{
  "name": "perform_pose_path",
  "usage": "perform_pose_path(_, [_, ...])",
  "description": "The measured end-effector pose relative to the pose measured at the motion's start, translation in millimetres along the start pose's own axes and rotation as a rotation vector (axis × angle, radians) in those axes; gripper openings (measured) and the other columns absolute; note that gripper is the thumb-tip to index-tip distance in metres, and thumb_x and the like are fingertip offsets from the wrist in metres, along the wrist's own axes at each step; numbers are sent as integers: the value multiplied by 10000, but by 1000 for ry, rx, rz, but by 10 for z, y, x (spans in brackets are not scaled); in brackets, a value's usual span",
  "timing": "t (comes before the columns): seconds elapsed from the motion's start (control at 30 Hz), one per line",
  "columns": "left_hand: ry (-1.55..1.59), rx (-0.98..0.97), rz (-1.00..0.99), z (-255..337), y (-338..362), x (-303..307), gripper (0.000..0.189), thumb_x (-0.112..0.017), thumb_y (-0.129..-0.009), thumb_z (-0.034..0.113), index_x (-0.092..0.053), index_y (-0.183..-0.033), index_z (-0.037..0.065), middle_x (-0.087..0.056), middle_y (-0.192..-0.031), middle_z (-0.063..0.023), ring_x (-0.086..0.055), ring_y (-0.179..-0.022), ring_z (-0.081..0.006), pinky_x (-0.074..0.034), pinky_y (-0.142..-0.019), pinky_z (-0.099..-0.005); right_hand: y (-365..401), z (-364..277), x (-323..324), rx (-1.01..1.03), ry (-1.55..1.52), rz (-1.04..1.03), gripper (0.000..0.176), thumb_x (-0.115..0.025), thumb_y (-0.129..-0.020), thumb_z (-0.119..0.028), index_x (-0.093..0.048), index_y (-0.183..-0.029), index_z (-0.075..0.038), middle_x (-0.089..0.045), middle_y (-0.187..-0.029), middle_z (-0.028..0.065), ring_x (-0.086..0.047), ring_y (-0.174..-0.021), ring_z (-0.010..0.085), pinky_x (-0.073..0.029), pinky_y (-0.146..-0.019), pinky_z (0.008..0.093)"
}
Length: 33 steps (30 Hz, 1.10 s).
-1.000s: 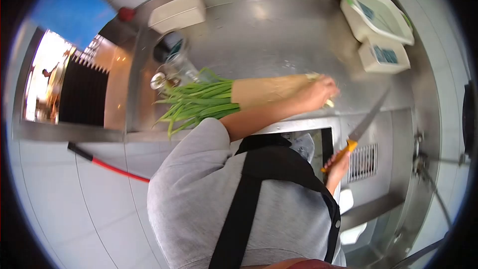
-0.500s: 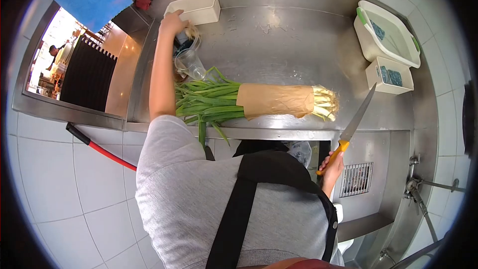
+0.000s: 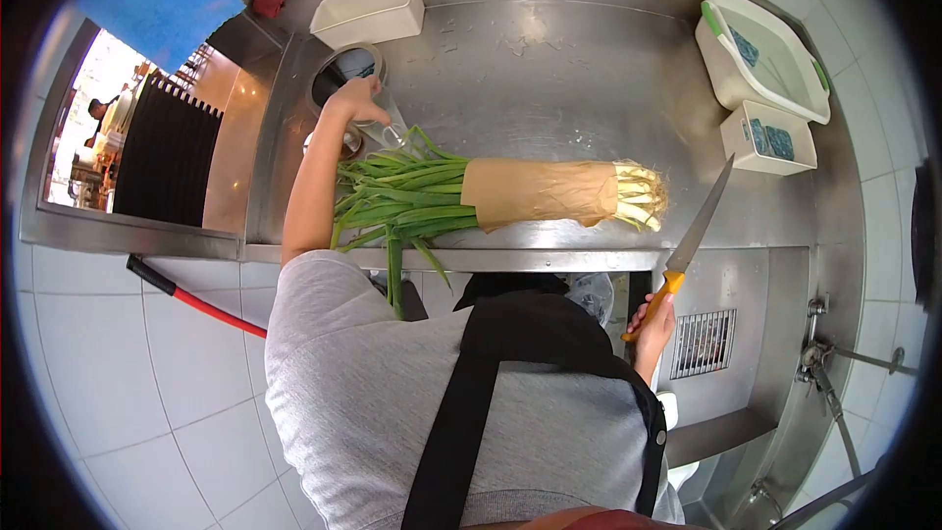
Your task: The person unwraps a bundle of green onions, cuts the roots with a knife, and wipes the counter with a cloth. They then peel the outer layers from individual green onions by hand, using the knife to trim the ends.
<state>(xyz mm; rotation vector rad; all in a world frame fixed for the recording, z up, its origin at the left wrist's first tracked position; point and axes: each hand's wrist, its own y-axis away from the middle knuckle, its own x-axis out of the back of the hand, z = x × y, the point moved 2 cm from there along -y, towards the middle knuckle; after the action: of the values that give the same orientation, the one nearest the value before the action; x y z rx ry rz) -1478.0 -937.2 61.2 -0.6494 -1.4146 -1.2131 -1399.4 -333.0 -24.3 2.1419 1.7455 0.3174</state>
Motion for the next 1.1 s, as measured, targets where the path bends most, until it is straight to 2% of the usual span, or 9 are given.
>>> perform_pose_path(0.17, [-62, -247, 72, 866, -524, -29, 819, -809, -456, 365, -511, -1135, 16, -571, -1122, -225, -550, -1045, -351, -453, -871, -401, 5, -34, -56, 43, 27, -4, 455, -361, -956, -455, -486, -886, -23, -417, -538, 17, -394, -380, 91, -339, -337, 232])
perform_pose_path(0.4, [-3, -657, 192, 2808, -1458, -111, 789, -794, -524, 331, -477, -1194, 61, -521, -1197, -162, -532, -1081, -339, -461, -875, -428, 158, -77, -84, 34, 42, 24, 459, -371, -946, -476, -484, -903, -34, -431, -557, 16, -400, -404, 93, -339, -350, 234])
perform_pose_path(0.53, [-56, -502, 154, 3633, -1886, 60, 823, -812, -522, 309, -459, -1229, 80, -499, -1227, -123, -527, -1094, -318, -478, -864, -443, 313, -66, -94, 4, 39, 106, 482, -372, -936, -503, -478, -894, -34, -424, -553, 19, -385, -404, 97, -315, -354, 232])
perform_pose_path(0.67, [61, -416, 518, 4011, -2207, -12, 972, -825, -574, 269, -281, -1360, 92, -406, -1324, -147, -412, -1200, -369, -391, -922, -526, 407, -35, -66, -48, -26, 177, 477, -388, -930, -505, -487, -894, -40, -420, -542, 21, -384, -403, 107, -316, -367, 238])
perform_pose_path(0.77, [119, -547, 676, 3947, -1701, -12, 1042, -821, -583, 347, -218, -1397, 103, -366, -1337, -211, -411, -1185, -383, -405, -916, -503, 422, -51, -87, -80, -52, 243, 470, -385, -931, -504, -490, -904, -47, -404, -539, 12, -371, -397, 104, -296, -352, 240])
perform_pose_path(0.87, [68, -636, 647, 3540, -1232, -127, 940, -792, -606, 405, -318, -1353, 88, -388, -1307, -230, -409, -1180, -399, -398, -921, -511, 330, -8, -19, -71, -10, 172, 501, -376, -926, -526, -486, -905, -37, -402, -539, 15, -370, -399, 104, -298, -349, 240])
perform_pose_path(0.93, [-49, -646, 324, 2962, -922, -182, 830, -761, -627, 451, -432, -1290, 76, -425, -1275, -223, -396, -1187, -414, -391, -934, -505, 218, 3, 35, -85, 56, 109, 505, -370, -929, -524, -487, -910, -33, -404, -542, 18, -384, -401, 107, -312, -353, 240])
perform_pose_path(1.03, [-343, -181, -52, 1892, -582, -86, 763, -732, -605, 581, -584, -1159, 78, -556, -1171, -163, -513, -1116, -315, -425, -898, -482, 54, -19, 35, -81, 75, 37, 496, -367, -934, -513, -488, -908, -32, -409, -547, 21, -394, -402, 107, -323, -354, 243])
perform_pose_path(1.1, [-508, 116, -103, 1138, -328, 21, 783, -765, -544, 599, -619, -1127, 99, -566, -1201, -103, -509, -1143, -299, -428, -893, -500, -54, -50, -16, -57, 83, -6, 490, -365, -937, -506, -488, -906, -32, -413, -550, 23, -399, -402, 106, -328, -354, 245])
